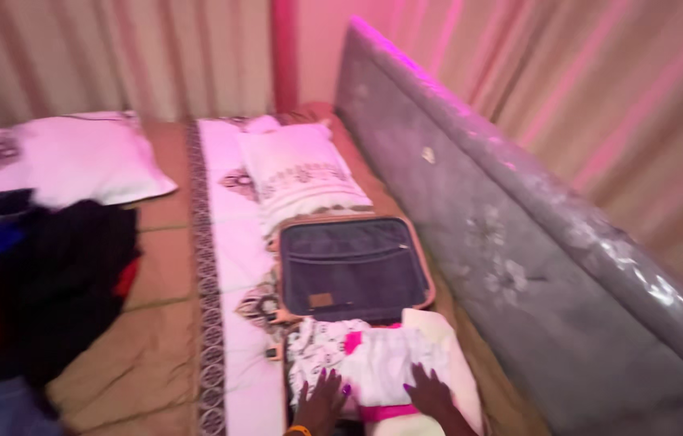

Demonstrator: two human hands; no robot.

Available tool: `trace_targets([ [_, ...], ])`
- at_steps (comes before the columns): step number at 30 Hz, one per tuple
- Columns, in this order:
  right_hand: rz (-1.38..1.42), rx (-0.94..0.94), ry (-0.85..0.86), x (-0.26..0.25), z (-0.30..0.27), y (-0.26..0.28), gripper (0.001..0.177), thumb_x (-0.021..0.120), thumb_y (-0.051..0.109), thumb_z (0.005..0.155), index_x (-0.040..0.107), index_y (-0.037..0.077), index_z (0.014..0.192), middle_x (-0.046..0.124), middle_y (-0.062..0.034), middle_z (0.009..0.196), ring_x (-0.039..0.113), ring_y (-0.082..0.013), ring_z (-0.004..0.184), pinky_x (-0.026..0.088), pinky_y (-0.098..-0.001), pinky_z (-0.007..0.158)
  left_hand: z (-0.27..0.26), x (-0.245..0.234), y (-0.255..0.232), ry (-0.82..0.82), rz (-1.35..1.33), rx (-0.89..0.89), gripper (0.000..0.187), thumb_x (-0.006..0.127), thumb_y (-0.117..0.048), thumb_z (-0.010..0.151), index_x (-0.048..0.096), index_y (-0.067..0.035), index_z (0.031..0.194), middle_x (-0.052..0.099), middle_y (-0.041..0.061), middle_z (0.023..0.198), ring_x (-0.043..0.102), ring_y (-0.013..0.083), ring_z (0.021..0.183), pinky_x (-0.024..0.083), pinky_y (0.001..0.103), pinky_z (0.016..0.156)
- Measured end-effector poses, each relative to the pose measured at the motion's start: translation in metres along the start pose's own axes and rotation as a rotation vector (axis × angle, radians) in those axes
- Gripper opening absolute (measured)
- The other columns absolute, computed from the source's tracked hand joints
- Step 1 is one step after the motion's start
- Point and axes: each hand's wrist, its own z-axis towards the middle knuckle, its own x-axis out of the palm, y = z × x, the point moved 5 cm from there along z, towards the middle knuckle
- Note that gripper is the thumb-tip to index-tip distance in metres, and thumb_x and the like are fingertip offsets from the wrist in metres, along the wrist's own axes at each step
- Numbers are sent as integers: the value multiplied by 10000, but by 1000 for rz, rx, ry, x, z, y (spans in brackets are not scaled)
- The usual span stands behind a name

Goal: The person folds various clothing items including a patterned long-sleeve shirt, a cream hoodie, a pink top, a white t-shirt, a grey t-shirt, and a pair of jeans. Each item is folded on the bed and then placed into an open suitcase.

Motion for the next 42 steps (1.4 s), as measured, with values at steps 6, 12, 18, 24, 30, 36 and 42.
trace_targets([
  [6, 322, 18, -196, -42, 20, 151, 466, 609, 420, 943, 664, 48, 1217, 724, -208, 1143, 681, -408, 1100, 546, -497, 962, -110, -81, 116, -362, -447, -181, 620, 203, -483, 1069, 355, -185, 1590, 270, 84, 1684, 143, 273, 1588, 103, 479, 1272],
  [12, 541, -410, -244, -46, 23, 392, 506, 647, 390, 902, 637, 28, 1255, 702, -246, 1145, 663, -424, 1094, 525, -494, 930, -245, -150, 205, -676, -807, -293, 679, 265, -516, 1033, 349, -114, 1574, 347, 85, 1650, 218, 239, 1567, 89, 445, 1260],
  [18, 773, -617, -113, -27, -7, 628, 515, 699, 320, 910, 625, 10, 1313, 699, -236, 1201, 693, -346, 1120, 539, -428, 949, -384, -170, 325, -882, -780, -347, 641, 287, -475, 1041, 433, -89, 1532, 376, 107, 1638, 266, 251, 1553, 137, 423, 1243],
  [24, 806, -674, 35, 25, -51, 820, 452, 716, 249, 873, 667, 11, 1254, 748, -197, 1138, 746, -292, 1064, 566, -389, 929, -520, -129, 477, -1114, -748, -572, 493, 450, -358, 1021, 608, -65, 1385, 590, 149, 1456, 515, 319, 1394, 367, 388, 1163],
  [30, 816, -859, -39, 72, -87, 950, 388, 739, 198, 864, 687, 9, 1199, 735, -215, 1110, 717, -331, 1031, 559, -426, 877, -658, -93, 615, -1157, -220, -1017, 462, 688, -196, 859, 638, -62, 1298, 676, 146, 1287, 629, 346, 1194, 518, 486, 1012],
  [36, 801, -783, 112, 117, -99, 1022, 299, 701, 210, 880, 676, 49, 1131, 722, -155, 967, 720, -302, 908, 559, -397, 823, -731, -74, 700, -1041, -334, -1474, 642, 736, -177, 811, 546, -75, 1415, 628, 144, 1372, 583, 347, 1270, 481, 514, 946],
  [42, 1171, -760, 644, 145, -133, 1072, 440, 668, 328, 1089, 579, -29, 847, 589, -144, 785, 561, -248, 689, 471, -421, 624, -737, -47, 727, -913, -655, -1392, 322, 751, -289, 875, 772, -157, 1168, 762, 130, 1076, 718, 319, 1051, 541, 450, 912],
])
